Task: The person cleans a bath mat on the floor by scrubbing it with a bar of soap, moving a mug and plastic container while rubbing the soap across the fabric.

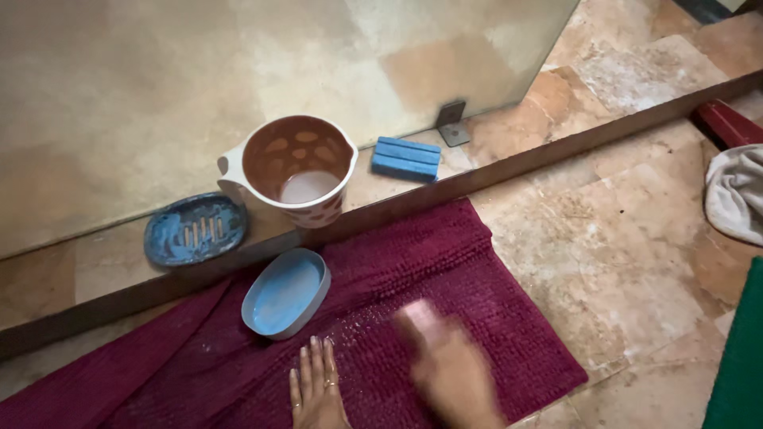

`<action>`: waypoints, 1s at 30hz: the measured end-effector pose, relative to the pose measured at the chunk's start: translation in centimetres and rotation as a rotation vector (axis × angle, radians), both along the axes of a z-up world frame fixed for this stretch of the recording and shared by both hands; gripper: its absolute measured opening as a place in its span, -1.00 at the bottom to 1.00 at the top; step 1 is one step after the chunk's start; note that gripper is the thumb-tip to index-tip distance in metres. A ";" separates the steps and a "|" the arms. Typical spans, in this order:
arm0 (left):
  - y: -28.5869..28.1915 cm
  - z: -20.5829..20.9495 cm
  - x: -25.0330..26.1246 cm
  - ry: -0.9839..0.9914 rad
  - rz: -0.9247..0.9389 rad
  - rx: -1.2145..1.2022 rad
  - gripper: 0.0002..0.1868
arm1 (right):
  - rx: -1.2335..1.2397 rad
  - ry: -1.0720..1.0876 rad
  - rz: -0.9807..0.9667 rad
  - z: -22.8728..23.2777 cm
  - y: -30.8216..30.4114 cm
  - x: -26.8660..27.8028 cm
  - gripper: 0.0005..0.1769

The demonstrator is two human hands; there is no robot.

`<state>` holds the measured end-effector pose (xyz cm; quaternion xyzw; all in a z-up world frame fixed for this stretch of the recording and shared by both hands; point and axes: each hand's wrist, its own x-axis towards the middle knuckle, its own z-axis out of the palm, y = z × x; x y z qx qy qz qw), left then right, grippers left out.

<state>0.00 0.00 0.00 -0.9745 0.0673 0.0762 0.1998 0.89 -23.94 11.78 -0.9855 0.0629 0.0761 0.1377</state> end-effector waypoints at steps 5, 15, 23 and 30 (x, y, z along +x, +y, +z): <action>-0.6 4.0 0.5 -0.417 -0.210 -0.848 0.63 | 0.178 -0.269 -0.281 3.3 -0.5 0.5 -0.17; -0.9 12.5 1.9 0.571 0.219 -0.496 0.89 | 0.104 -0.067 -0.048 0.9 0.2 -0.6 -0.27; -1.4 11.0 2.1 0.434 0.200 -0.486 0.89 | 0.281 -0.380 -0.027 0.9 5.9 -2.8 -0.18; -0.8 14.1 1.8 0.580 0.219 -0.545 0.88 | 0.081 -0.110 -0.055 0.4 0.0 -3.1 -0.23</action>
